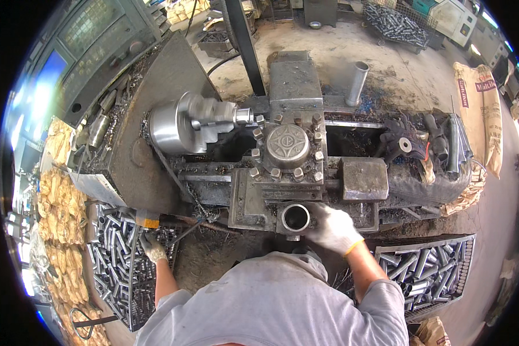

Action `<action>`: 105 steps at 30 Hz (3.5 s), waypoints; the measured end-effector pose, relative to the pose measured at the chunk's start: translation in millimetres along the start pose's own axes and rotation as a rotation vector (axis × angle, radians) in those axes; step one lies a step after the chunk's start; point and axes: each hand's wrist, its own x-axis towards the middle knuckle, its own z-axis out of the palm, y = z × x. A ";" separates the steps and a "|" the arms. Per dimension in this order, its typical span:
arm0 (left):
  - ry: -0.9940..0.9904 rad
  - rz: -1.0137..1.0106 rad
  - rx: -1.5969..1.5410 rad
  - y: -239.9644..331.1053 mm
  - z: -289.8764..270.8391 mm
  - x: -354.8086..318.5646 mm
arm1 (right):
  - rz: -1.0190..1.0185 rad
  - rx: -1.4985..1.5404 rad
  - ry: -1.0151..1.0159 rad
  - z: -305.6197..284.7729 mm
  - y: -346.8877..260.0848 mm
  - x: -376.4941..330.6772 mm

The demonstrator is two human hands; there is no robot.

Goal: The person operates a metal turning machine, repeatedly loading cylindrical metal parts into the chuck, securing them, and removing finished pieces. The person places the processed parts into a nearby bin and continues the cycle with additional parts from a supply rack.

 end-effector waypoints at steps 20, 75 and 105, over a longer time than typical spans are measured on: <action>-0.342 0.322 -0.330 205.7 68.9 -67.4 | -0.261 -0.570 -0.297 -86.0 -73.6 317.0; -0.187 1.016 -0.005 413.6 131.2 126.9 | -0.156 -1.006 -0.477 -57.7 -62.3 350.8; -1.518 -0.685 -1.153 271.9 54.2 -116.4 | 0.510 0.426 -0.045 106.8 -20.3 -160.5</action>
